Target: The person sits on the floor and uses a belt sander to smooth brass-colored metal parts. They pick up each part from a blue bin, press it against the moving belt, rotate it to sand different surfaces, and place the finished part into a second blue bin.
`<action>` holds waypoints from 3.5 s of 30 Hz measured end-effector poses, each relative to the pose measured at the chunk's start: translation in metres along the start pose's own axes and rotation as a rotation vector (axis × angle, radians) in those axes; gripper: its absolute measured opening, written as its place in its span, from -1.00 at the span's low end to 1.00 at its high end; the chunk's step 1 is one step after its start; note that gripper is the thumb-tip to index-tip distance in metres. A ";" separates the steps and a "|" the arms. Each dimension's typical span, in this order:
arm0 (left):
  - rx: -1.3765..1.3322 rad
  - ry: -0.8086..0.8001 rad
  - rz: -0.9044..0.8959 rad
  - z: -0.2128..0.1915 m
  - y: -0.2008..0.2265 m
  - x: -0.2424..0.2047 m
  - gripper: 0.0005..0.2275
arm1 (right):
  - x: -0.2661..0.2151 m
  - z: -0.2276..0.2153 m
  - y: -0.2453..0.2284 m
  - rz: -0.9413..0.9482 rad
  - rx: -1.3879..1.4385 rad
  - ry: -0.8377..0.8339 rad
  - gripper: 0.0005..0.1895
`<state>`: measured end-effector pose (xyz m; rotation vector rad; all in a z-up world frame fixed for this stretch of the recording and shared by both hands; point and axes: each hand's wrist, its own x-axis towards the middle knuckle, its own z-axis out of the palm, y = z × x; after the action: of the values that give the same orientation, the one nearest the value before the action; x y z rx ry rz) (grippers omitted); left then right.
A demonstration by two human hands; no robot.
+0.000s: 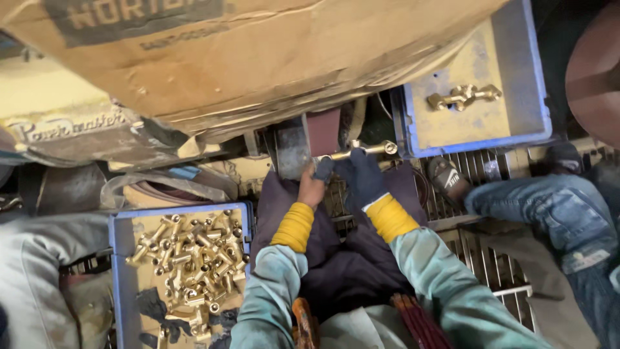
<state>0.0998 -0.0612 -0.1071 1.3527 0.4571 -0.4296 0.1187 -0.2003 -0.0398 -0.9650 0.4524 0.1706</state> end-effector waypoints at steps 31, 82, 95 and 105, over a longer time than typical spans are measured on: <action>0.586 -0.287 0.736 -0.050 0.037 -0.102 -0.33 | -0.121 0.010 -0.031 -0.392 -0.563 -0.571 -0.64; -0.014 -0.162 0.235 -0.030 0.015 -0.005 -0.76 | -0.045 0.010 0.004 -0.100 -0.095 -0.029 -0.79; 0.201 -0.512 0.404 -0.053 0.042 -0.108 -0.51 | -0.146 -0.032 -0.064 0.277 -0.446 -0.532 -0.42; -0.243 -0.492 0.080 -0.051 0.015 -0.111 -0.50 | -0.130 -0.053 -0.055 0.005 -0.301 -0.407 -0.45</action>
<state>0.0124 -0.0051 -0.0419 0.9823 0.0443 -0.5995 0.0051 -0.2673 0.0334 -1.1899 0.0528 0.4396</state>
